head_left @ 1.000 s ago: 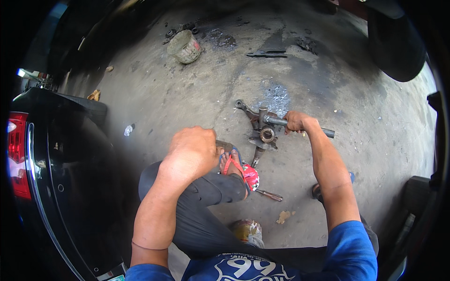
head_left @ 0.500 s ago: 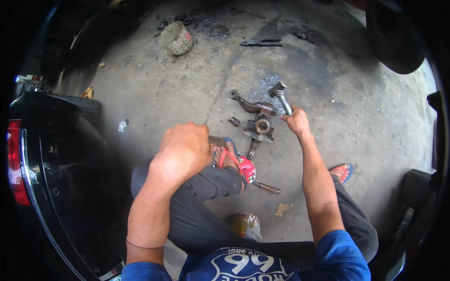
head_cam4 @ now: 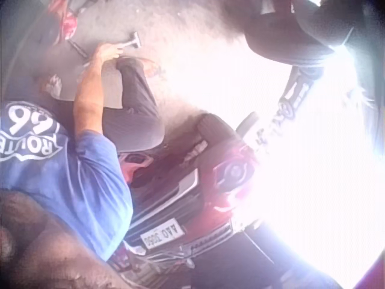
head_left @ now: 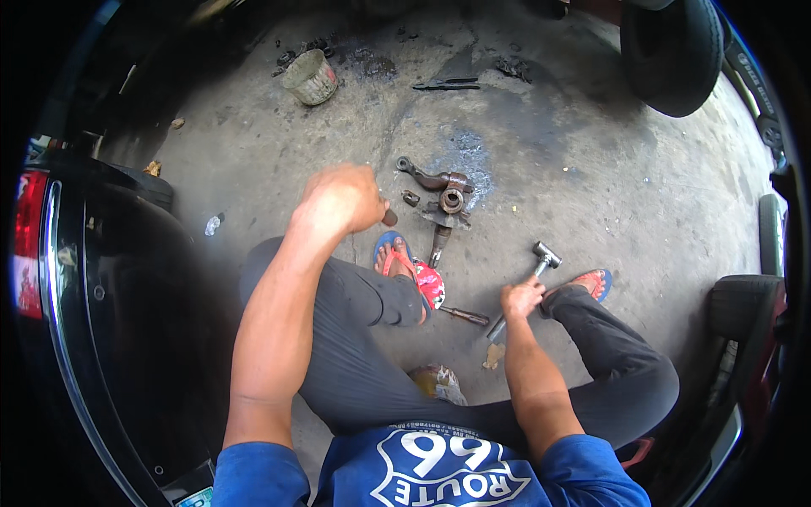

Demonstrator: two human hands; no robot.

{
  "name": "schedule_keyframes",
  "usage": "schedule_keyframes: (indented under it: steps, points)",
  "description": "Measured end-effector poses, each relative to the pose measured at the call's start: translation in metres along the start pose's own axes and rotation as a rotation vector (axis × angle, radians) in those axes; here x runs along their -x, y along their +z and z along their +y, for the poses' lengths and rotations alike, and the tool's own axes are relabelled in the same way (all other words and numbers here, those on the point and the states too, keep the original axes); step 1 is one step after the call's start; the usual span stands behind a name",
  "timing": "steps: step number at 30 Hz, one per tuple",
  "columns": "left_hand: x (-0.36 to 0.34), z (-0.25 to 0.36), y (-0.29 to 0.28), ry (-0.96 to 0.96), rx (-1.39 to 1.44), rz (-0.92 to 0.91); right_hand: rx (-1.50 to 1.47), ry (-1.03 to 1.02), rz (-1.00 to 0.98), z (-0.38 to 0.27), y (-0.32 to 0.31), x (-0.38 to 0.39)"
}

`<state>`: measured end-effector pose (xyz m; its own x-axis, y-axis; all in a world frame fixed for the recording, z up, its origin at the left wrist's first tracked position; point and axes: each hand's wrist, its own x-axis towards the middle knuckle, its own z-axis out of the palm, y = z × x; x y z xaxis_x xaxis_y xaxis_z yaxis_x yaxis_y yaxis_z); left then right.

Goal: The person walks through a cluttered garage, picks up a metal part, and sits on the floor. They use a hammer to strike the part repeatedly, then wipe it with a red cloth. The person continues hammering and wiping the part throughout the clip.

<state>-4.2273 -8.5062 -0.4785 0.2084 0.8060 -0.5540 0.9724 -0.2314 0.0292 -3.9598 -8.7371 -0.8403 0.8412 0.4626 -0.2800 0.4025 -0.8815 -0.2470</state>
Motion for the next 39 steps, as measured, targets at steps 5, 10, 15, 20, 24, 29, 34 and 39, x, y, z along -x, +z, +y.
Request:
schedule_keyframes:
  steps: [5,10,15,20,24,29,34,39]
  points:
    - [0.027,0.005,-0.019,-0.068,0.035,0.171,-0.052,-0.645,-0.261,-0.064,0.011,0.071]
    - [0.056,-0.009,-0.037,-0.016,0.018,0.49,0.077,-0.79,-0.771,-0.092,0.05,0.127]
    - [0.049,-0.023,-0.034,0.007,0.189,0.494,0.282,-0.861,-0.68,-0.082,0.066,0.163]
    - [0.034,-0.04,-0.02,0.082,0.236,0.421,0.399,-0.903,-0.561,-0.088,0.073,0.167]
    - [0.034,-0.057,-0.019,0.037,0.366,0.387,0.424,-1.032,-0.546,-0.096,0.087,0.151]
    - [0.036,-0.069,-0.023,0.05,0.282,0.403,0.085,-0.895,-0.627,-0.102,0.089,0.132]
    - [0.038,-0.077,-0.018,-0.012,0.297,0.383,-0.343,-0.329,-0.428,-0.104,0.049,0.122]
    - [0.039,-0.084,-0.012,0.018,0.287,0.41,-0.489,-0.17,-0.067,-0.089,0.004,0.104]
